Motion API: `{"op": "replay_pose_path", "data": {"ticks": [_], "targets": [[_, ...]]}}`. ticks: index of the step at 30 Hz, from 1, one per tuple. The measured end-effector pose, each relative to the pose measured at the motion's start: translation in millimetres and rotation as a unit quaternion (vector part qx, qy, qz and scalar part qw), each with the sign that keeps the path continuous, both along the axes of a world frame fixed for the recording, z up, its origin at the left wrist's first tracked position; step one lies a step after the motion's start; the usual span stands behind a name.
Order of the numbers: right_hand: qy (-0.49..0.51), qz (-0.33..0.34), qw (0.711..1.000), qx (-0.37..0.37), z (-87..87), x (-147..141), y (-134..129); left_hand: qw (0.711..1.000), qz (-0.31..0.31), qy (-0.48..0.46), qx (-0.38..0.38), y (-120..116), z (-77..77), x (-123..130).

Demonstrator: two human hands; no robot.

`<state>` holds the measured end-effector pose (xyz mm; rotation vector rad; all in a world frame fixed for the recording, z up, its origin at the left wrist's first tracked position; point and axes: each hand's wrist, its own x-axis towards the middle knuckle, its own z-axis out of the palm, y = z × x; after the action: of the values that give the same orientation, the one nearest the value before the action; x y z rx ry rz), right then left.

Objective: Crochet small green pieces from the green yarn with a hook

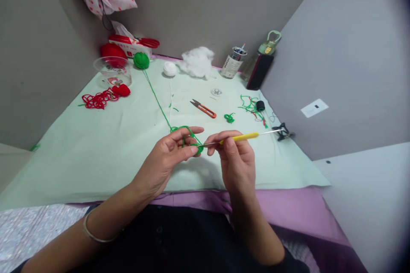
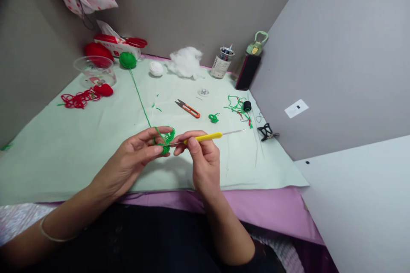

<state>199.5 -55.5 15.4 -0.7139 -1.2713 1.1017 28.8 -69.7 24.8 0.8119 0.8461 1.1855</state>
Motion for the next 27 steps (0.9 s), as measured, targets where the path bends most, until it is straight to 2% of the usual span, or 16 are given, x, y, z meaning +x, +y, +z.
{"op": "replay_pose_path", "data": {"ticks": [2, 4, 6, 8, 10, 11, 12, 14, 16, 18, 20, 23, 25, 27], "targets": [[-0.062, -0.033, 0.997, 0.04, 1.2, 1, -4, 0.999, 0.018, 0.035, 0.029, -1, 0.0, 0], [-0.139, -0.073, 0.981, 0.114, 0.6, 0, -7, 0.995, 0.04, 0.07, 0.053, -2, 0.1, 0], [-0.222, -0.106, 0.946, 0.212, -3.2, -2, -10, 0.991, 0.066, 0.1, 0.061, -4, -0.1, 2], [-0.295, -0.147, 0.896, 0.298, -9.4, -5, -12, 0.99, 0.081, 0.097, 0.056, -5, -0.8, 4], [-0.34, -0.193, 0.855, 0.341, -14.6, -8, -14, 0.997, 0.063, 0.038, 0.034, -4, -2.2, 5], [-0.342, -0.212, 0.849, 0.344, -15.8, -9, -14, 0.999, 0.035, -0.003, 0.011, -3, -2.7, 5], [-0.329, -0.218, 0.856, 0.334, -15.8, -9, -14, 0.999, 0.003, -0.042, -0.016, -2, -3.0, 4], [-0.263, -0.203, 0.902, 0.275, -12.2, -8, -13, 0.992, -0.046, -0.096, -0.067, 1, -2.3, 1], [-0.165, -0.164, 0.954, 0.189, -6.1, -6, -11, 0.989, -0.051, -0.11, -0.081, 3, 0.0, -1], [-0.092, -0.121, 0.981, 0.119, -0.9, -5, -8, 0.992, -0.034, -0.102, -0.065, 3, 2.8, -2], [-0.081, -0.092, 0.988, 0.095, 1.7, -5, -6, 0.996, -0.03, -0.08, -0.041, 1, 4.7, 0], [-0.116, -0.103, 0.98, 0.121, -0.3, -9, -5, 0.999, -0.019, -0.033, -0.018, -2, 4.4, 4], [-0.154, -0.127, 0.966, 0.163, -4.9, -11, -7, 1.0, -0.001, -0.015, -0.015, -3, 3.0, 6], [-0.214, -0.16, 0.937, 0.224, -10.5, -13, -10, 0.999, 0.012, -0.029, -0.023, -3, 1.4, 7]]}}
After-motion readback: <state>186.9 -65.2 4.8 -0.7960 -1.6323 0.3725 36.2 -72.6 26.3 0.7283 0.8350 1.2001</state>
